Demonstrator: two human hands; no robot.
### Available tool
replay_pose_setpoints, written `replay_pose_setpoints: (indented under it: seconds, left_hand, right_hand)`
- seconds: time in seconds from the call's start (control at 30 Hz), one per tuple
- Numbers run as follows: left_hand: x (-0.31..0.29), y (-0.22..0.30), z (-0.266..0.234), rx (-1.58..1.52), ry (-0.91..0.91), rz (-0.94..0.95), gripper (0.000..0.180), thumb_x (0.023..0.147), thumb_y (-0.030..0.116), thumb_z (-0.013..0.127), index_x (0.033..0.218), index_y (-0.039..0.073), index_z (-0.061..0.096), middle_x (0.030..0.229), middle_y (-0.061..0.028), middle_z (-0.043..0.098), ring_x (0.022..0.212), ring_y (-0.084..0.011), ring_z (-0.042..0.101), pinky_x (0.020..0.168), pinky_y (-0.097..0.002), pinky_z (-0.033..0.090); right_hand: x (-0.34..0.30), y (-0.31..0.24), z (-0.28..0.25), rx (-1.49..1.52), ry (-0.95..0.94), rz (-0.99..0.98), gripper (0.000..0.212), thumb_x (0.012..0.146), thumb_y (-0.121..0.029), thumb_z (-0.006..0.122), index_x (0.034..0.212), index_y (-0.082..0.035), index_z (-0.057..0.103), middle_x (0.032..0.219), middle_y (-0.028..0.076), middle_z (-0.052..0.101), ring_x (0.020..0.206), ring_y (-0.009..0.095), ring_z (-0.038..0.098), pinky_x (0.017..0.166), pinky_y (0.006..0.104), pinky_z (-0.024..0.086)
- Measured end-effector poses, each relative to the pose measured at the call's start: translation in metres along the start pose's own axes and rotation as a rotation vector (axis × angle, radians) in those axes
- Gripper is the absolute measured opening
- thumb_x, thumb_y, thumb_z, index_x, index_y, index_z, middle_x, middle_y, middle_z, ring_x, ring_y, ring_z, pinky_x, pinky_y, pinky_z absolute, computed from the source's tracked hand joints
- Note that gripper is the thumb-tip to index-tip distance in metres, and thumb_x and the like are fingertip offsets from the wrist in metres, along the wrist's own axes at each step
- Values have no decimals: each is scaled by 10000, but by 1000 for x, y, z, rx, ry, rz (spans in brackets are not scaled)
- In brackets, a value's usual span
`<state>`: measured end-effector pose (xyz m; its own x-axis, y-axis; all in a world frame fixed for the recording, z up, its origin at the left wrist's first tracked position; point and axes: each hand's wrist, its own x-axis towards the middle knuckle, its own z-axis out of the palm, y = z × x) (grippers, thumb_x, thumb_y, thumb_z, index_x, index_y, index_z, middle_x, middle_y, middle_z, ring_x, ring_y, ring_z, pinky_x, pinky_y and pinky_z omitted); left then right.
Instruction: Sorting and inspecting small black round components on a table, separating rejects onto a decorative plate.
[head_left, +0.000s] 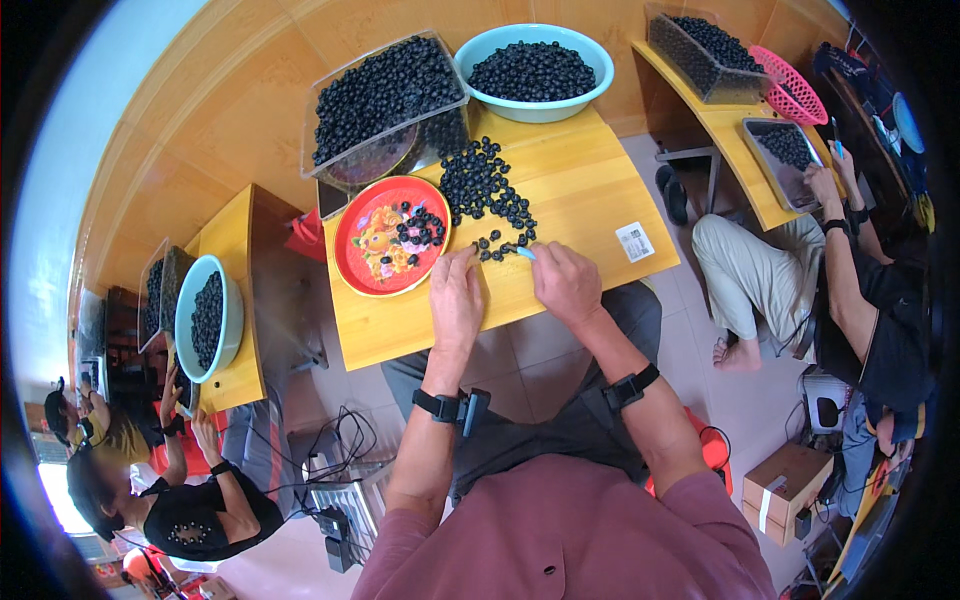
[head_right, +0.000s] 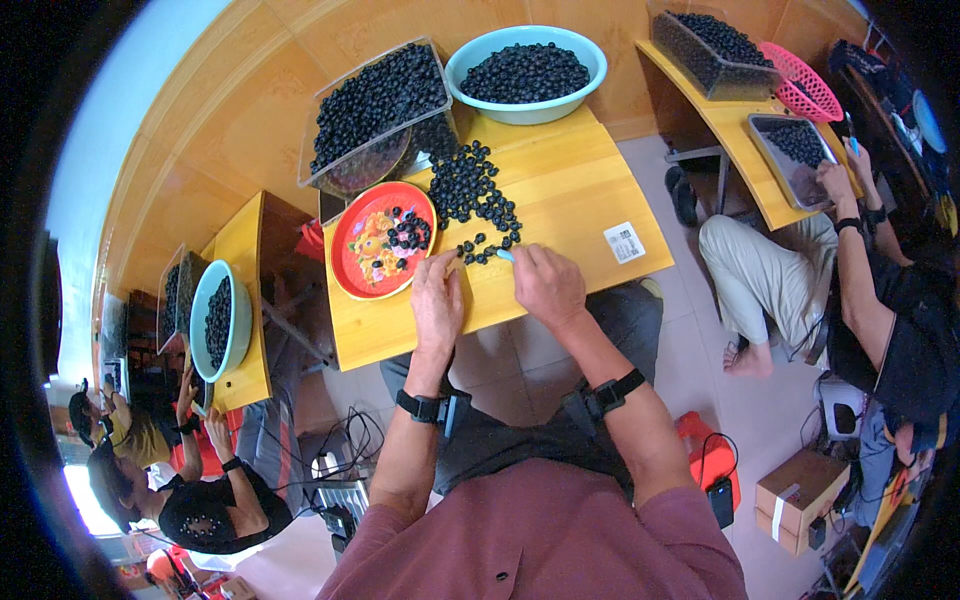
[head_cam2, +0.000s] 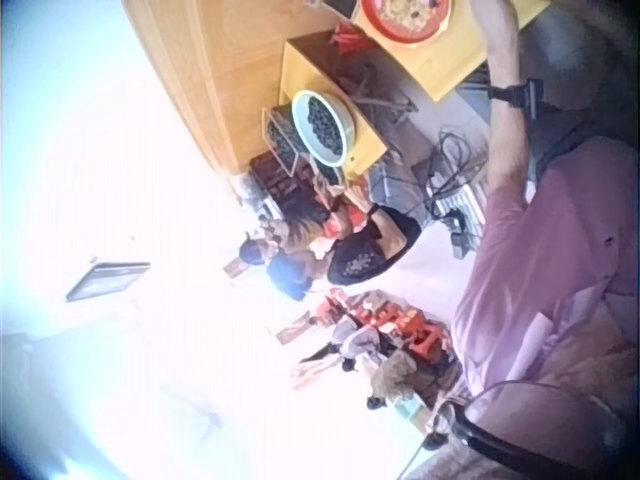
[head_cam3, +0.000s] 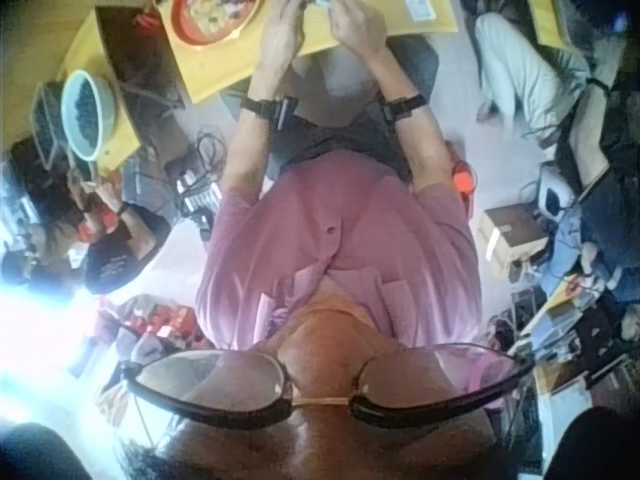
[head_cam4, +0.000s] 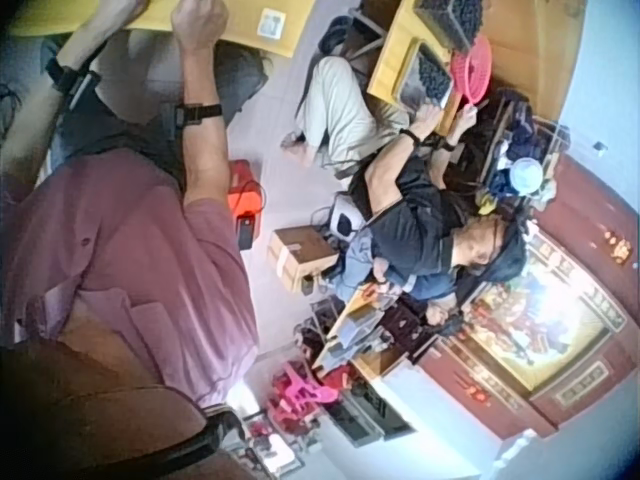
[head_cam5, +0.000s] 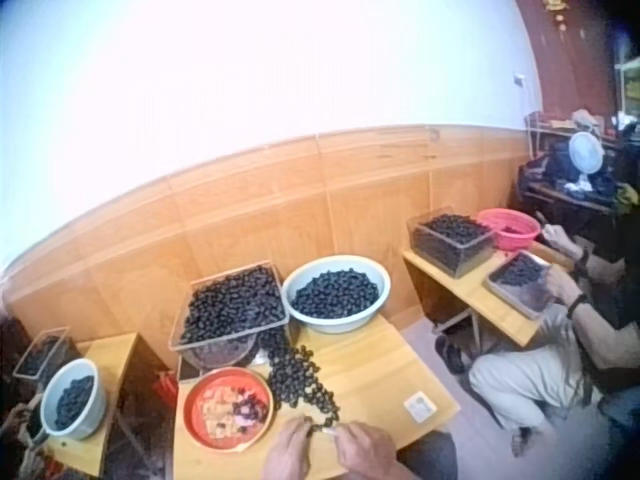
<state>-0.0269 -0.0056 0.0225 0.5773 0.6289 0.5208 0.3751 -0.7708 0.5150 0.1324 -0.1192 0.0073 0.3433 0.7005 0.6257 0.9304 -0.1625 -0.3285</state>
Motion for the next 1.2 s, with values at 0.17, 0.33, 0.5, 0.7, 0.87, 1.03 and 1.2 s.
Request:
replay_pose_setpoints:
  seconds: [0.17,0.33,0.5,0.7,0.87,1.03,1.2]
  left_hand:
    - [7,3,0,-58,-89,-126,213,908,24,700,1116,-18,693,972,-200,641,897,-395,659,799,-472,538]
    - [15,1,5,-17,-122,-96,206,895,31,717,1096,-11,697,958,-198,651,905,-407,663,803,-485,538]
    - [15,0,8,-37,-132,-128,209,870,39,759,1064,-8,698,967,-188,662,894,-366,675,808,-442,546]
    - [17,-5,10,20,-95,-18,207,867,40,763,1059,-9,702,973,-186,682,862,-346,694,791,-425,556]
    - [10,-9,18,-143,-110,-243,210,838,11,788,1030,-15,705,881,-131,680,764,-266,662,719,-391,545]
    - [-1,-6,36,-579,-52,-537,190,872,1,793,1040,-10,704,837,-9,664,706,-81,602,642,-258,514]
    - [-6,3,39,-641,37,-518,256,882,-22,782,1115,-7,678,879,7,643,753,-54,585,709,-212,514]
  right_hand:
    - [1,-2,-2,4,2,-1,53,899,-100,642,932,-64,662,770,85,609,710,275,671,619,410,558]
    - [-1,0,2,26,-32,29,122,880,-102,667,992,-58,687,796,92,633,729,291,676,632,422,550]
    - [0,-1,0,1,-16,5,53,904,-108,645,931,-63,657,771,88,612,707,281,670,620,418,558]
    - [1,-1,0,13,-10,-4,48,909,-103,641,922,-58,650,773,93,613,706,284,670,621,415,557]
    - [0,-1,0,7,-21,-3,50,907,-104,642,930,-59,649,776,94,613,712,282,672,625,413,556]
    - [0,-1,-1,5,-20,-1,54,900,-101,648,934,-61,655,776,89,610,714,276,672,631,408,555]
    - [-1,-1,1,-1,-26,-20,76,884,-103,656,949,-65,669,763,79,602,705,265,670,615,405,553]
